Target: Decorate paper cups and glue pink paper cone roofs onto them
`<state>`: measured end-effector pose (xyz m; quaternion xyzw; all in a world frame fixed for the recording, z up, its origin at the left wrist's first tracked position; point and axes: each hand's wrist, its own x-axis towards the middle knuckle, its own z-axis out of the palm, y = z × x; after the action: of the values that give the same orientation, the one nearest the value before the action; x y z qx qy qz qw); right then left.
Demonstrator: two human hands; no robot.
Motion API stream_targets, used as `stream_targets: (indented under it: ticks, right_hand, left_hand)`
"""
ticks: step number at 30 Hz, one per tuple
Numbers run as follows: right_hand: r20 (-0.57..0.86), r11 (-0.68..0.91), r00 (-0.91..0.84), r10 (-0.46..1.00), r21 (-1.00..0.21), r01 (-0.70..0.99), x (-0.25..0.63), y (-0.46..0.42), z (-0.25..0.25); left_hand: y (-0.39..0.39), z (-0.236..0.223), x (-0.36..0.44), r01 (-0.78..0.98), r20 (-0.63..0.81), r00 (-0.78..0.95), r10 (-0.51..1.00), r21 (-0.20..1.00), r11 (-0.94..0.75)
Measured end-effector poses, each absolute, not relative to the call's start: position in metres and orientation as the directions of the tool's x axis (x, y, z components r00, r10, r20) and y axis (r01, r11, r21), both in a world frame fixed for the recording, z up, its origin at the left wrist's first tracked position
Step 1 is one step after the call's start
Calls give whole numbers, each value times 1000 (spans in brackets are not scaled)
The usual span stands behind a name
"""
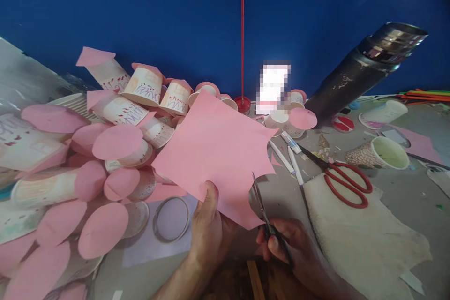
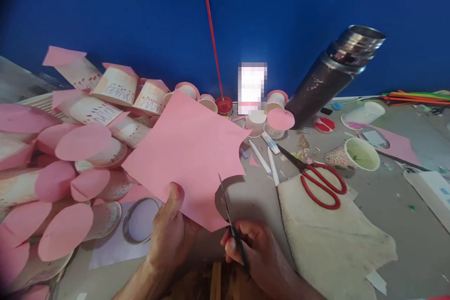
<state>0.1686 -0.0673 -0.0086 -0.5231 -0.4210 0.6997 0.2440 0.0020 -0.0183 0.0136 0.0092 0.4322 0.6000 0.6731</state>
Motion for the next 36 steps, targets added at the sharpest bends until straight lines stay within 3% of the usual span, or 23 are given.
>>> stream_targets:
  ticks: [5,22,36]
  right_hand:
    - [-531,-531,-335,778,-842,101,166,-65,-11]
    - [-486,-516,-358,798,-857,12,165,-70,-22]
    - [-512,-522,-333,792,-851,67,166,-70,-24]
  left_hand:
    - [-23,12,6,-768,-603,-55,796,535,353]
    - [-24,12,8,-760,-608,-90,789,554,339]
    - [-24,9,2,-755,-602,-62,796,550,357]
